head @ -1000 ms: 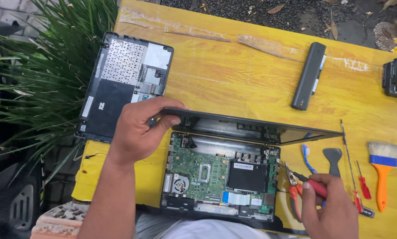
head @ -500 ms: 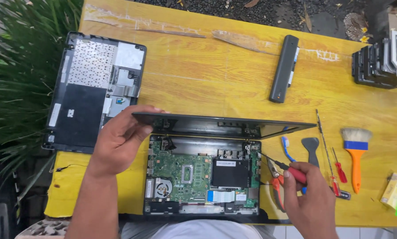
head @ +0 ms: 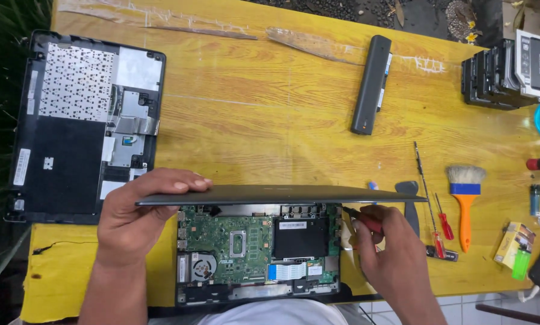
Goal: The person repairs a disassembled ASUS laptop on a yellow workbench. They use a screwdriver and pliers to work on the hinge and screen area, align the LCD panel with the exposed motherboard and chassis, and repeatedly reposition the screen assembly while tightening components.
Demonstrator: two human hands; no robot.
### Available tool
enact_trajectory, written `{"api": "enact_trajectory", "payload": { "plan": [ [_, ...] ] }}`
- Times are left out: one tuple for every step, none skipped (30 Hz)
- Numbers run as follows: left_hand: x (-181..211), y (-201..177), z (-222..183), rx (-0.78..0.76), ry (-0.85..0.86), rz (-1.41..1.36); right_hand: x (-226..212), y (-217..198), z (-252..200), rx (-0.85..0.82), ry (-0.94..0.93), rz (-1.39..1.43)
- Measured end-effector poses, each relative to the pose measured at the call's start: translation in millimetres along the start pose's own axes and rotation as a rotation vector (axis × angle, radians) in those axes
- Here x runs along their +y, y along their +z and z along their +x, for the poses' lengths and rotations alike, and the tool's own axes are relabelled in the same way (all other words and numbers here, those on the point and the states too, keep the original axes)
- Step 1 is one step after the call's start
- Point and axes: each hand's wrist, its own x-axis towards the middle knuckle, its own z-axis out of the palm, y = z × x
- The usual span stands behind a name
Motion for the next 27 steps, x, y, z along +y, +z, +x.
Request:
{"api": "enact_trajectory", "payload": {
  "plan": [
    [-0.4,0.0,0.7,0.004,0.001,-0.008,0.9,0.2,-0.8,0.012,-0.032,-0.005],
    [0.2,-0.1,1.0,0.005,-0.002,-0.012,1.3,0.5,-1.3,0.010,-0.030,-0.008],
    [0.9,0.1,1.2,0.008,-0.001,-0.006,1.9,0.6,-2.1,0.015,-0.037,-0.013],
    [1.6,0.4,1.7,0.009,-0.001,0.000,2.6,0.6,-2.9,0.021,-0.042,-0.018],
    [1.6,0.1,1.7,0.009,-0.002,-0.003,3.8,0.4,-3.9,0.020,-0.040,-0.020],
    [1.8,-0.6,1.7,-0.007,0.006,-0.024,4.9,0.9,-4.2,-0.005,0.013,-0.037],
    [2.1,-1.2,1.7,-0.022,0.015,-0.045,6.1,1.3,-4.8,-0.029,0.066,-0.054],
    [2.3,-2.6,1.4,-0.021,0.012,-0.046,9.0,2.3,-6.3,-0.032,0.068,-0.055],
    [2.8,-4.0,0.9,-0.048,0.024,-0.025,11.8,3.3,-8.1,-0.036,0.078,-0.074],
    [3.3,-5.9,1.1,-0.075,0.039,-0.001,14.5,4.7,-8.2,-0.038,0.083,-0.091],
    [3.4,-6.2,1.2,-0.073,0.040,-0.001,12.8,4.4,-7.9,-0.038,0.081,-0.091],
    [3.7,-6.3,1.2,-0.077,0.039,0.010,11.2,3.8,-8.1,-0.023,0.085,-0.086],
    [4.0,-6.2,1.1,-0.081,0.039,0.020,9.7,3.0,-8.4,-0.007,0.089,-0.081],
    [4.1,-5.8,1.4,-0.081,0.040,0.020,9.5,2.9,-8.0,-0.006,0.088,-0.081],
    [4.2,-5.3,1.9,-0.072,0.034,0.021,9.5,2.7,-7.6,-0.009,0.082,-0.082],
    [4.0,-4.7,2.9,-0.065,0.029,0.022,9.5,2.4,-7.5,-0.010,0.078,-0.083],
    [3.8,-4.8,2.9,-0.066,0.029,0.021,11.2,4.1,-7.7,-0.009,0.079,-0.083],
    [3.5,-5.1,3.0,-0.072,0.035,0.011,12.8,5.9,-7.9,-0.010,0.082,-0.089],
    [3.3,-5.6,3.1,-0.077,0.040,0.001,14.2,7.9,-8.2,-0.012,0.085,-0.094],
    [3.9,-4.9,3.3,-0.076,0.040,0.001,13.6,7.3,-8.4,-0.013,0.084,-0.094],
    [4.7,-4.6,3.5,-0.077,0.037,0.013,12.7,6.9,-8.6,-0.009,0.074,-0.088],
    [5.4,-4.5,3.9,-0.076,0.036,0.026,11.7,6.3,-7.7,-0.006,0.061,-0.083],
    [5.1,-4.9,4.0,-0.074,0.038,0.027,8.8,5.3,-6.8,-0.006,0.058,-0.084],
    [4.6,-5.0,3.8,-0.079,0.036,0.008,6.0,4.1,-6.7,-0.016,0.072,-0.082],
    [4.1,-5.0,3.5,-0.085,0.034,-0.010,3.4,3.0,-6.5,-0.025,0.086,-0.081],
    [4.1,-5.1,3.6,-0.084,0.035,-0.011,2.0,2.2,-6.9,-0.025,0.085,-0.082],
    [4.0,-5.1,3.8,-0.085,0.036,-0.004,0.7,1.4,-7.2,-0.010,0.063,-0.070]
  ]
}}
